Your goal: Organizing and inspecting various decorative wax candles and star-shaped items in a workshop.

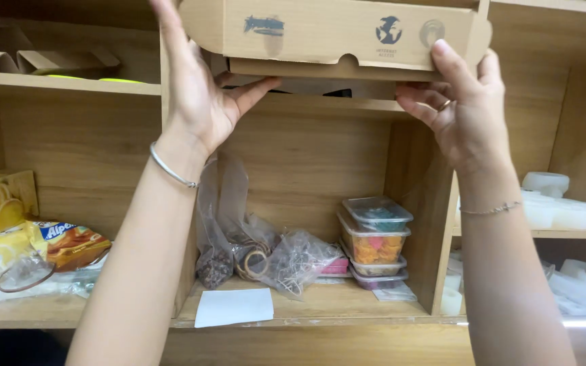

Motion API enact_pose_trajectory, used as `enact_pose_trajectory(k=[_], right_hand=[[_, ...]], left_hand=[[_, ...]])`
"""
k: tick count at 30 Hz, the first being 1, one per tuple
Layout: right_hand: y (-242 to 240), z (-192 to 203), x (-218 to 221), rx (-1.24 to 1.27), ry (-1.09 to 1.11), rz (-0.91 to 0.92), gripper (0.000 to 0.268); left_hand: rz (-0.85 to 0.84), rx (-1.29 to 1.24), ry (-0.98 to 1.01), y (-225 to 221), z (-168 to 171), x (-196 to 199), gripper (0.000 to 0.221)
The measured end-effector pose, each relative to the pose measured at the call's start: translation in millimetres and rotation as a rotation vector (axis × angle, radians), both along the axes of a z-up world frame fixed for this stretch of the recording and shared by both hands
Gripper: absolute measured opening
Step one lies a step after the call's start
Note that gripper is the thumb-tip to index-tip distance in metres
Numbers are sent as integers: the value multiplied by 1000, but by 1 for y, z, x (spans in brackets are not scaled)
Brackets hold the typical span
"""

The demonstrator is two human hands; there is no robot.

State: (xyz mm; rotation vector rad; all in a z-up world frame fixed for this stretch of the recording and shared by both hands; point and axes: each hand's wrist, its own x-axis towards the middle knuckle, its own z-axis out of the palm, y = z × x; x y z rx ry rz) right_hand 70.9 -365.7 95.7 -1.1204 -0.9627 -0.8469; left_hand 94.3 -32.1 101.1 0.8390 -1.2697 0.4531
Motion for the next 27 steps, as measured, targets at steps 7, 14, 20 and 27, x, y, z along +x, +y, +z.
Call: enact_pose_trajectory(k=[7,14,20,27], right_hand=[[-8,3,77,31,220,-9,54],[1,35,92,27,235,-252,53],[-24,72,116,69,246,-181,46],[-38,25,111,39,280,-68,37]], left_hand=[[625,-50,227,-24,7,21,101],[1073,-96,137,-19,28,62,56],[903,-167,154,-24,43,51,45],[935,-162,-73,-21,12,62,34]])
